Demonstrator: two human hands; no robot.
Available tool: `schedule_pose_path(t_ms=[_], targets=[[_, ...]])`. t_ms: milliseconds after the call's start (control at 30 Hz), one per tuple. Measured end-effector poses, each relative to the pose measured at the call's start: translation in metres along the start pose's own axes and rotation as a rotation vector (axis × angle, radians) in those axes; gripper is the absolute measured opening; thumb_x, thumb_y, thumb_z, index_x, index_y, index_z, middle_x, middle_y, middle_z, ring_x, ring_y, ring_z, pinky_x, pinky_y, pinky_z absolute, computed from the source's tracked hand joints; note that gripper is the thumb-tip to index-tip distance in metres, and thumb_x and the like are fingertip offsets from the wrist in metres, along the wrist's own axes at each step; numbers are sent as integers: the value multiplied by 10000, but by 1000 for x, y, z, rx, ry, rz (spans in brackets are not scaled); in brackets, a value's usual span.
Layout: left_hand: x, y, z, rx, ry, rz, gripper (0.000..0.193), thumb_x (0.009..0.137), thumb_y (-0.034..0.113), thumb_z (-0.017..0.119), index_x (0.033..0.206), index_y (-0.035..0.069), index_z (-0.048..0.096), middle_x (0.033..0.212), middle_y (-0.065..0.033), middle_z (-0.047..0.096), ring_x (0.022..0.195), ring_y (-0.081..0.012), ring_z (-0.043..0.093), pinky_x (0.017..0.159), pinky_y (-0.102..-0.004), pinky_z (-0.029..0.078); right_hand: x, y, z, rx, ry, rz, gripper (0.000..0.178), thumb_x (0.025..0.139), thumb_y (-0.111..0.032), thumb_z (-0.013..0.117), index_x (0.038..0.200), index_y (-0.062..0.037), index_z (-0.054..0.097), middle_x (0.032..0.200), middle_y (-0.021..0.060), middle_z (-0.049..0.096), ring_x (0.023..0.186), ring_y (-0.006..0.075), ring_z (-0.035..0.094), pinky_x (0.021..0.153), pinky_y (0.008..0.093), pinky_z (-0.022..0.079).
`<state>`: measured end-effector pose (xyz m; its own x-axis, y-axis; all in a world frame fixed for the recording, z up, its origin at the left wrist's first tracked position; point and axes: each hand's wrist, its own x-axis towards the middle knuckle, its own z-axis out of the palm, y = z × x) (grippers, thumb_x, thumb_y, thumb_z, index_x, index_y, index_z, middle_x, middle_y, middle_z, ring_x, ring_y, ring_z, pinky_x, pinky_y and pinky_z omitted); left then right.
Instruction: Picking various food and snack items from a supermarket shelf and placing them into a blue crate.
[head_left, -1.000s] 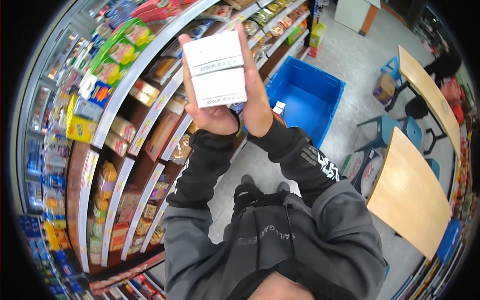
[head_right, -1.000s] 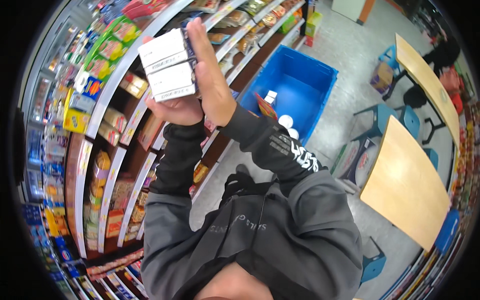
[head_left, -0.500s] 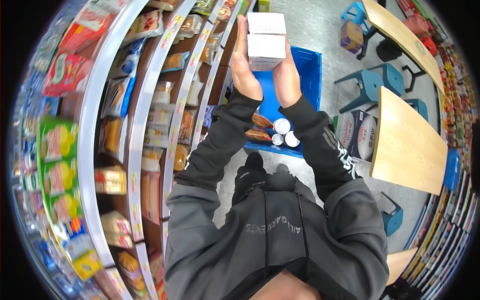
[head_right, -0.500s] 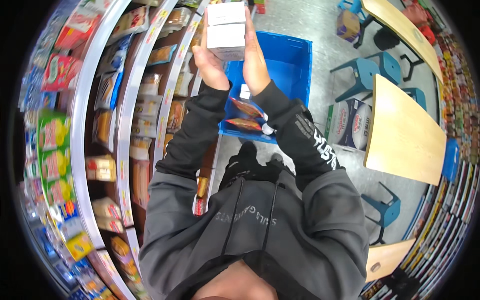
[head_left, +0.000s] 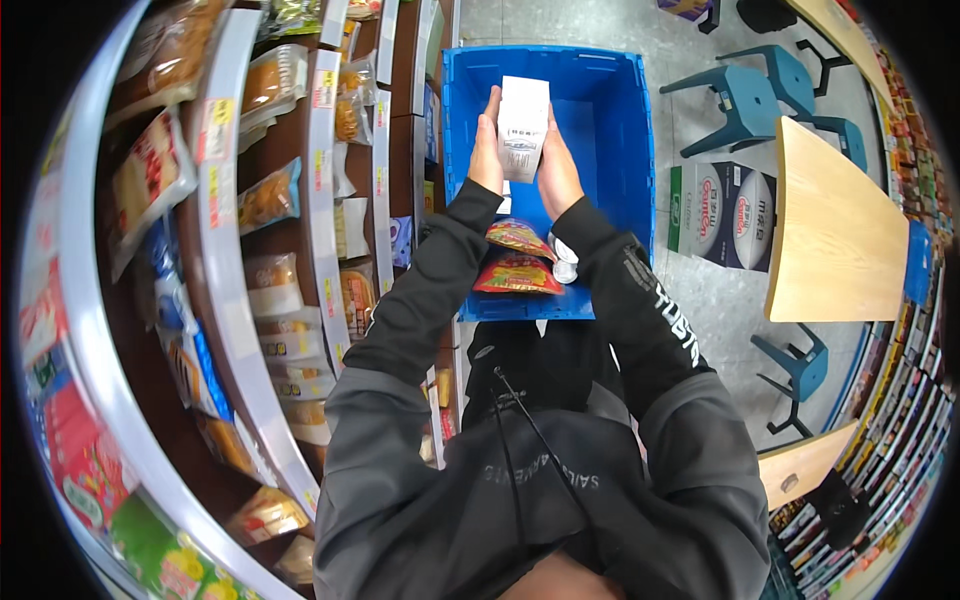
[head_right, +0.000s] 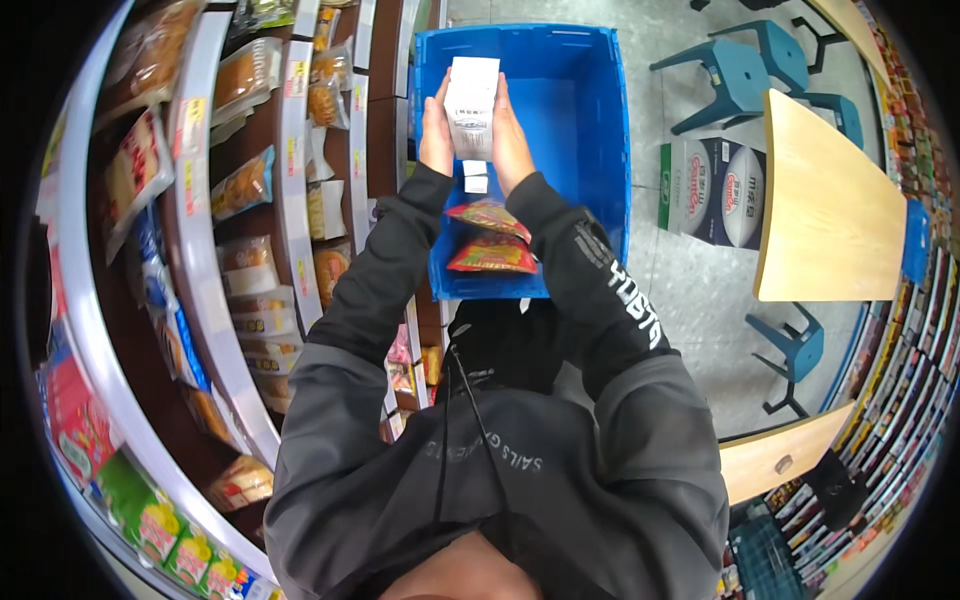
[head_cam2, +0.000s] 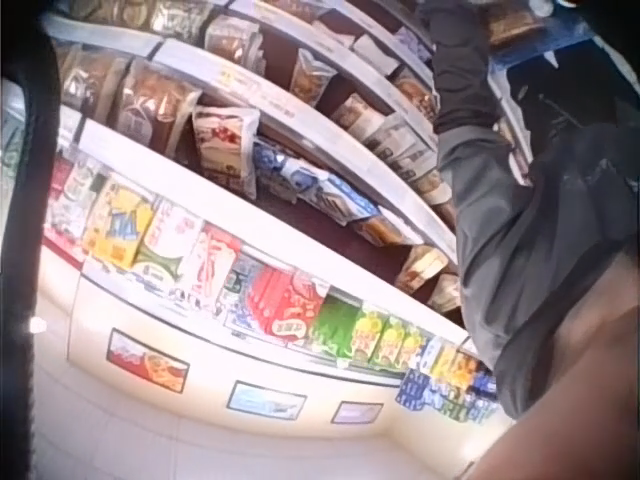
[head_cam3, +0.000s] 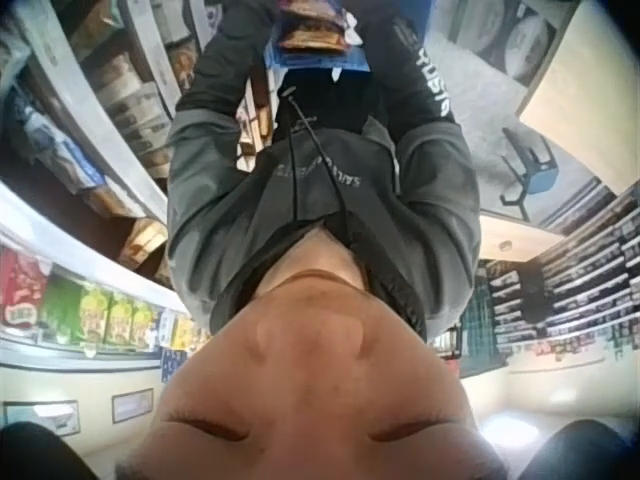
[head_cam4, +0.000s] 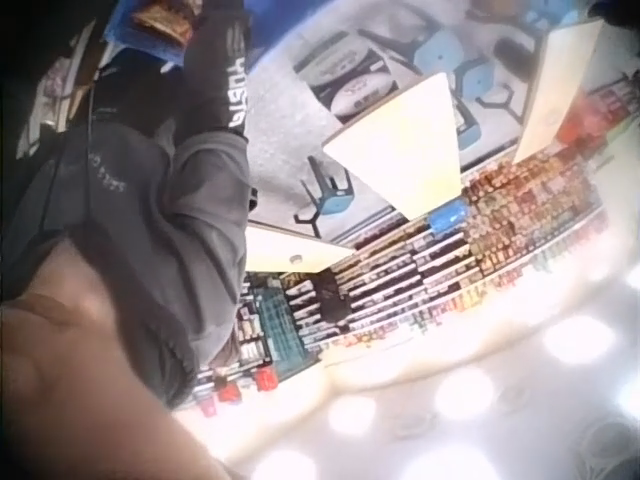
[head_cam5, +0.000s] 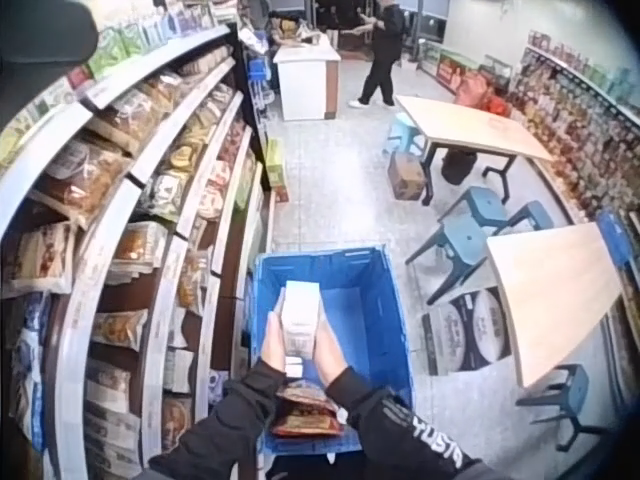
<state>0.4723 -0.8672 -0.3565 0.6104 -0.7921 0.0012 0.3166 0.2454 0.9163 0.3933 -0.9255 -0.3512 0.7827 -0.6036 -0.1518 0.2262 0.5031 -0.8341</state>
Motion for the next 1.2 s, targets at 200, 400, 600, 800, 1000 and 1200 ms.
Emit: schedule_pose_path(t_ms=[200, 400, 600, 800, 1000, 1200], targets=[[35, -81, -41, -8, 96, -107, 555, 937, 441, 217, 1365, 89, 249, 1355, -94, 331, 1223, -194, 356, 1002, -304, 292, 47, 71, -46, -1, 80, 76, 570, 953, -393, 219, 1395, -62, 76, 1451, 110, 103, 1333, 217, 115, 1067, 298, 149], [78, -137, -43, -54, 282, -288, 543, 920, 437, 274, 1341, 98, 324, 1344, -95, 356, 1207, -196, 370, 994, -302, 292, 88, 126, -105, 38, 160, 124, 498, 963, -329, 233, 1401, -123, 120, 1439, 60, 174, 1312, 182, 203, 1048, 291, 214], [87, -204, -100, -69, 386, -295, 478, 927, 363, 275, 1293, 76, 386, 1267, -88, 443, 1146, -200, 444, 946, -319, 357, 110, 183, -121, 123, 69, 243, 495, 965, -303, 215, 1401, -104, 91, 1449, 54, 137, 1325, 180, 160, 1062, 297, 183], [78, -246, -126, 23, 444, -371, 468, 877, 228, 415, 1301, 51, 323, 1228, -134, 456, 1123, -254, 463, 928, -364, 384, 113, 229, -151, 30, 40, 308, 529, 960, -334, 241, 1402, -105, 62, 1461, 101, 48, 1345, 227, 34, 1072, 296, 95], [62, -261, -147, 74, 435, -344, 462, 845, 106, 384, 1295, 18, 327, 1242, -139, 437, 1147, -255, 435, 968, -352, 340, 107, 247, -158, -202, -49, 328, 505, 958, -252, 274, 1404, -139, 65, 1459, 134, 20, 1345, 245, -14, 1074, 303, 68], [38, -255, -135, 572, 525, -378, 404, 813, 61, 454, 1213, 27, 410, 1091, -158, 546, 991, -249, 542, 865, -328, 419, 87, 249, -167, -430, -180, 347, 530, 933, -123, 327, 1404, -157, 85, 1454, 155, 27, 1346, 247, -4, 1075, 309, 74]])
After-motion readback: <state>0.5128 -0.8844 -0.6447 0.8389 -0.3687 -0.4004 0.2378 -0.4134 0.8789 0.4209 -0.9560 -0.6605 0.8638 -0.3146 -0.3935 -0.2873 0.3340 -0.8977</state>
